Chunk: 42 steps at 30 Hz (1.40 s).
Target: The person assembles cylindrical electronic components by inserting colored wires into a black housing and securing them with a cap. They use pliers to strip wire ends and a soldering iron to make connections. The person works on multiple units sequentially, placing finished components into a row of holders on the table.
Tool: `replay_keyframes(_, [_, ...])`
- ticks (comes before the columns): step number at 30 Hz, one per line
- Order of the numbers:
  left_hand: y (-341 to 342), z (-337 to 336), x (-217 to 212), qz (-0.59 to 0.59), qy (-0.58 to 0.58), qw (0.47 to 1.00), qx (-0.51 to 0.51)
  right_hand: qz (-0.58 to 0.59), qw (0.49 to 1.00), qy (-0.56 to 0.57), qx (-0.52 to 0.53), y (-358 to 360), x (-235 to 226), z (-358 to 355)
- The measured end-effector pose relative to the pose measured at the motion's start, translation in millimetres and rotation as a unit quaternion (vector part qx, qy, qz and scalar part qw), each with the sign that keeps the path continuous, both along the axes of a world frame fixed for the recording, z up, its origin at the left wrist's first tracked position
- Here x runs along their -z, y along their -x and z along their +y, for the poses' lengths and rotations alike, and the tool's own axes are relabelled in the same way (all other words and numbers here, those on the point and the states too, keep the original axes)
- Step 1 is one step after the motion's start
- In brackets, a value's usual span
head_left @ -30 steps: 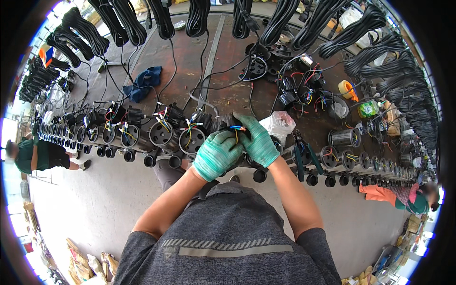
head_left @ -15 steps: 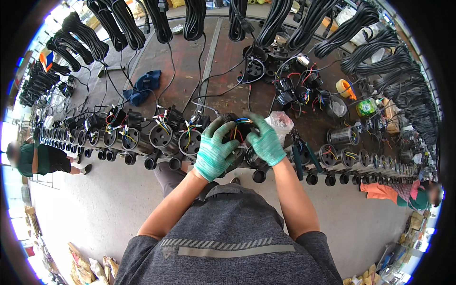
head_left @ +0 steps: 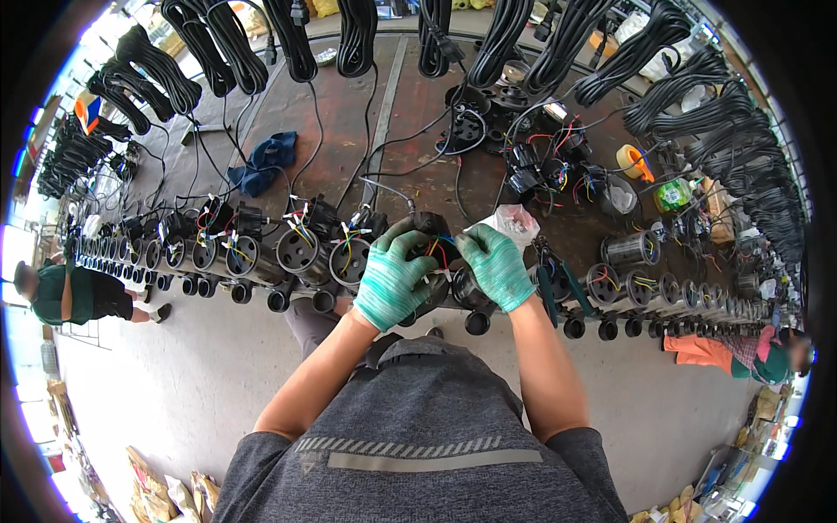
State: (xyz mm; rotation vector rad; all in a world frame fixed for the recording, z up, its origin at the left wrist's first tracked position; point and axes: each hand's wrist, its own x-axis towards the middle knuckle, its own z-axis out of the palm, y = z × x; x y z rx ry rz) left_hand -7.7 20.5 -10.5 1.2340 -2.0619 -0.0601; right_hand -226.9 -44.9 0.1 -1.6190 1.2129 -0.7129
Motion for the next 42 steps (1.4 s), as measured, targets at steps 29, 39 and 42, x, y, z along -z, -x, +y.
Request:
replay_keyframes(29, [-33.1,-46.5,-12.2,0.346,-0.233,0.906,-0.077,0.029,0.984,0.177,0.005,-46.2,-59.3,2.5])
replay_keyframes(39, [-34.9,-38.3,-15.3,0.255,-0.274,0.925,-0.071,0.367,0.899,0.18,-0.158,-74.4,20.2,52.8])
replay_keyframes(42, [-38.1,-35.3,-24.0,0.242,-0.302,0.921,-0.054,0.359,0.898,0.192,-0.166,-73.8,33.7,50.1])
